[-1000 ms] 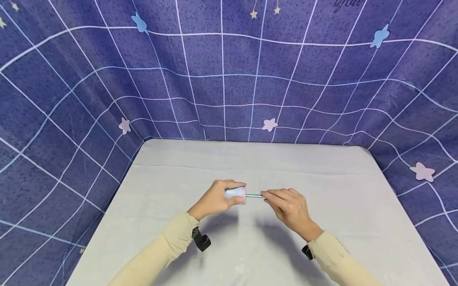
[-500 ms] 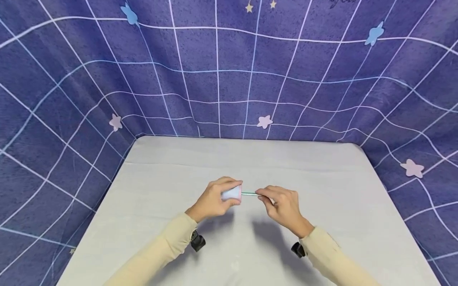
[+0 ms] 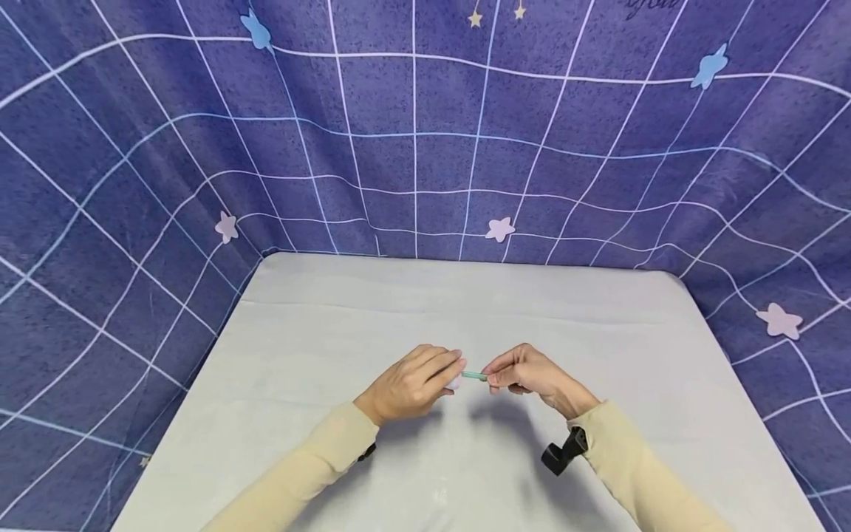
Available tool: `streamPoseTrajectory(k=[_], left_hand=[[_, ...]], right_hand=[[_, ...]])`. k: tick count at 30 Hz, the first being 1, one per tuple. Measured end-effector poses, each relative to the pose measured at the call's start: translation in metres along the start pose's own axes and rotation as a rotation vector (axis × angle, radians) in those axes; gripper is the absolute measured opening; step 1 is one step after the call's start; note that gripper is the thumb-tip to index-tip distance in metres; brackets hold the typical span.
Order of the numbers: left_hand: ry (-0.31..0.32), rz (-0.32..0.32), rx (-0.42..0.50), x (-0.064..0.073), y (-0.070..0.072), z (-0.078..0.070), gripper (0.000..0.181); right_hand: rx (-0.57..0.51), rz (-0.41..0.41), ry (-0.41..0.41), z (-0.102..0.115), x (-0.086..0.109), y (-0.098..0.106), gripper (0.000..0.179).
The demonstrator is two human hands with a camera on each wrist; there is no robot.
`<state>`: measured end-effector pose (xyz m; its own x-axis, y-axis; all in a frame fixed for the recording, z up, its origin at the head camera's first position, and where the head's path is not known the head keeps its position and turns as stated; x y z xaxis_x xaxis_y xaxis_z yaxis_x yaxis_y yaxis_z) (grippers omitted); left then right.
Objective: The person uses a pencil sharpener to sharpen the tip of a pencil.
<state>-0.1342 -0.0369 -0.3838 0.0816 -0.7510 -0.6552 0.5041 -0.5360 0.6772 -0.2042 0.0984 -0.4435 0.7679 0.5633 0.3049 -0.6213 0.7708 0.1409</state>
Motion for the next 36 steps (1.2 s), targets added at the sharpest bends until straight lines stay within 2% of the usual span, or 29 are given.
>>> streamPoseTrajectory(k=[3, 5, 8, 11, 14, 17, 20, 24, 27, 29, 32, 36], left_hand=[[0.056, 0.019, 0.065, -0.002, -0.001, 0.006, 0.040], [0.118, 0.029, 0.120, -0.003, -0.001, 0.013, 0.044], [0.249, 0.036, 0.211, -0.002, 0.000, 0.028, 0.050], [0.406, 0.052, 0.325, 0.000, 0.000, 0.044, 0.052], [0.555, 0.076, 0.469, 0.002, -0.004, 0.056, 0.051], [0.662, 0.104, 0.570, 0.003, -0.007, 0.062, 0.049], [0.741, 0.124, 0.638, 0.004, -0.009, 0.066, 0.049], [0.824, 0.165, 0.743, 0.007, -0.011, 0.070, 0.046], [0.860, 0.229, 0.828, 0.008, -0.016, 0.070, 0.043], [0.865, 0.263, 0.875, 0.008, -0.019, 0.069, 0.041], [0.853, 0.286, 0.916, 0.006, -0.021, 0.067, 0.040], [0.836, 0.275, 0.899, 0.008, -0.021, 0.061, 0.041]], right_hand=[[0.122, -0.080, 0.077, 0.007, 0.004, 0.005, 0.021], [0.239, -0.155, 0.169, 0.016, 0.007, 0.008, 0.017], [0.489, -0.323, 0.352, 0.033, 0.017, 0.008, 0.015], [0.774, -0.530, 0.577, 0.051, 0.034, 0.003, 0.023], [0.941, -0.692, 0.784, 0.061, 0.050, -0.004, 0.024], [0.993, -0.771, 0.943, 0.066, 0.061, -0.008, 0.019], [1.052, -0.827, 1.053, 0.069, 0.068, -0.013, 0.025], [1.169, -0.912, 1.153, 0.071, 0.074, -0.022, 0.024], [1.207, -0.949, 1.208, 0.068, 0.078, -0.026, 0.023], [1.185, -0.949, 1.225, 0.066, 0.080, -0.027, 0.023], [1.094, -0.936, 1.215, 0.064, 0.081, -0.025, 0.024], [0.956, -0.844, 1.121, 0.064, 0.076, -0.020, 0.021]])
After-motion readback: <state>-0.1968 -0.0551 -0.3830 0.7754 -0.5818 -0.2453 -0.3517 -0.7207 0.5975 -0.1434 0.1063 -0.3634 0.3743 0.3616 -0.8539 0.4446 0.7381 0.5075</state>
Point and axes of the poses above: each hand's wrist, its own x-axis away from the middle knuckle, its own y-axis out of the back of the hand, z = x × y, the point moved 9 cm from there along -x, towards the middle knuckle, and after that the axes turned 3 degrees about z, right-handed, at the moved point
